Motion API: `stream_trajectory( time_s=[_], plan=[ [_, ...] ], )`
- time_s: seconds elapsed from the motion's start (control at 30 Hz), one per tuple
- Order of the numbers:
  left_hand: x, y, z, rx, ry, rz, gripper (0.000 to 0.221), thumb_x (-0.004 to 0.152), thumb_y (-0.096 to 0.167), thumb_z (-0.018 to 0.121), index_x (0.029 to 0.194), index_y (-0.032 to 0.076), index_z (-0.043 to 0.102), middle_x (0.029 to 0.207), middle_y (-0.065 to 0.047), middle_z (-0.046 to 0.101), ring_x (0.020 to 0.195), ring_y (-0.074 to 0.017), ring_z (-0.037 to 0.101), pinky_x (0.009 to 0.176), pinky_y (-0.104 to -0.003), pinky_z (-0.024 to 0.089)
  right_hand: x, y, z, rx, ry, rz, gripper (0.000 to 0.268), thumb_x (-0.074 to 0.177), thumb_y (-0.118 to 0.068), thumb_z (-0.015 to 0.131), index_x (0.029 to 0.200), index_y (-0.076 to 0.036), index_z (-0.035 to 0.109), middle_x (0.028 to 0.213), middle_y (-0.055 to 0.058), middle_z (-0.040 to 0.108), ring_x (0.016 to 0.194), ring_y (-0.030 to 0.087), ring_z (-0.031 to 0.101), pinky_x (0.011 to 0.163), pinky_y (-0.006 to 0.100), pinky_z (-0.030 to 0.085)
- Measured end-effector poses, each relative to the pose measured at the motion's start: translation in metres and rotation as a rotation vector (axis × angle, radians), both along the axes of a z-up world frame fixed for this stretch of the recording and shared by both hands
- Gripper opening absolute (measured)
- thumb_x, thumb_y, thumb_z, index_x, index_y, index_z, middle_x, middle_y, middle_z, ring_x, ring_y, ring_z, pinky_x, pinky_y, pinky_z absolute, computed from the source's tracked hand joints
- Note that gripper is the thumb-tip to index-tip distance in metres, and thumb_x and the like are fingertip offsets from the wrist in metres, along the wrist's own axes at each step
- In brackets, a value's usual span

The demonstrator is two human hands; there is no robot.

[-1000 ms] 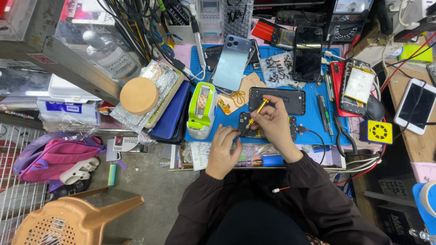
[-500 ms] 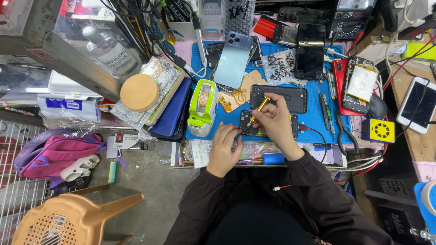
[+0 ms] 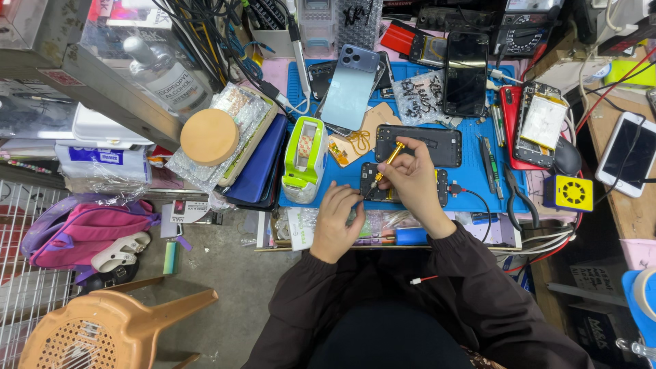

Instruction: The person works on the internal components of a disassembled mobile phone using a small screwdriver and their hands. The person unscrews several small fasteners, removes a black internal shield or bracket, and manipulates small internal cables and components.

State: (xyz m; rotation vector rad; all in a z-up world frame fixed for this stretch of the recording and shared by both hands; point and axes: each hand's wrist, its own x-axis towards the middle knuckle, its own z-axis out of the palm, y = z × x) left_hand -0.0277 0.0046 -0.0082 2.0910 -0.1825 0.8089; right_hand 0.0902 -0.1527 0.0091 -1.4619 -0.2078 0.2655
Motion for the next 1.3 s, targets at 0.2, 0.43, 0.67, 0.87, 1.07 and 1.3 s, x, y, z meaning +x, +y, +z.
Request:
stream_trajectory(
  time_s=[0.2, 0.43, 0.67, 0.87, 1.07, 1.3],
  plan=[
    [-0.0002, 0.0002, 0.0005, 0.016, -0.001, -0.001, 0.025, 0.082, -0.002, 0.073, 0.105, 0.002, 0.066, 0.112, -0.013, 0.068, 0.116, -0.0359, 0.063, 0.113, -0.054, 0.045, -0.0009, 0.0018, -0.0016, 0.013, -0.001, -0.01, 0.057, 0.093, 0.004, 0.071, 0.141, 0.0, 0.039, 0.081, 0.006, 0.065, 0.064, 0.011, 0.068, 0.058, 0.023, 0.058],
    [-0.0001, 0.0008, 0.0002, 0.022, -0.004, 0.003, 0.024, 0.082, -0.002, 0.074, 0.104, 0.003, 0.066, 0.112, -0.013, 0.068, 0.116, -0.036, 0.064, 0.113, -0.054, 0.045, -0.0024, 0.0015, 0.0006, 0.022, -0.005, -0.031, 0.057, 0.094, 0.005, 0.07, 0.141, 0.0, 0.038, 0.082, 0.006, 0.065, 0.065, 0.011, 0.069, 0.059, 0.023, 0.059],
    [-0.0005, 0.0018, 0.0016, 0.013, 0.003, -0.004, 0.023, 0.082, -0.002, 0.074, 0.103, 0.003, 0.065, 0.112, -0.013, 0.069, 0.116, -0.0359, 0.064, 0.112, -0.054, 0.046, -0.0024, 0.001, 0.0027, 0.043, 0.015, -0.04, 0.058, 0.094, 0.006, 0.069, 0.142, -0.001, 0.037, 0.084, 0.006, 0.066, 0.067, 0.011, 0.069, 0.06, 0.023, 0.059],
    [-0.001, 0.0014, 0.0004, 0.013, 0.002, -0.007, 0.023, 0.083, -0.002, 0.074, 0.104, 0.002, 0.065, 0.112, -0.013, 0.069, 0.116, -0.0358, 0.064, 0.112, -0.054, 0.046, -0.0037, 0.0023, -0.0004, 0.052, -0.007, -0.035, 0.059, 0.094, 0.006, 0.069, 0.143, -0.001, 0.037, 0.084, 0.006, 0.065, 0.068, 0.01, 0.069, 0.061, 0.023, 0.059],
    [-0.0016, 0.0016, -0.003, 0.082, -0.011, -0.002, 0.028, 0.081, -0.002, 0.075, 0.109, 0.004, 0.069, 0.113, -0.012, 0.067, 0.117, -0.0352, 0.063, 0.113, -0.055, 0.045, -0.0052, 0.0027, -0.0033, 0.047, -0.032, -0.045, 0.059, 0.094, 0.007, 0.069, 0.143, -0.001, 0.038, 0.084, 0.005, 0.063, 0.068, 0.009, 0.067, 0.061, 0.023, 0.059],
    [-0.0028, 0.0053, -0.0043, 0.23, -0.07, -0.002, 0.034, 0.08, 0.002, 0.078, 0.114, 0.003, 0.073, 0.115, -0.011, 0.067, 0.116, -0.0343, 0.062, 0.11, -0.055, 0.048, -0.0049, 0.0019, -0.0037, 0.046, -0.036, -0.053, 0.059, 0.094, 0.007, 0.07, 0.143, -0.001, 0.038, 0.084, 0.006, 0.064, 0.068, 0.01, 0.068, 0.061, 0.024, 0.059]
  ],
)
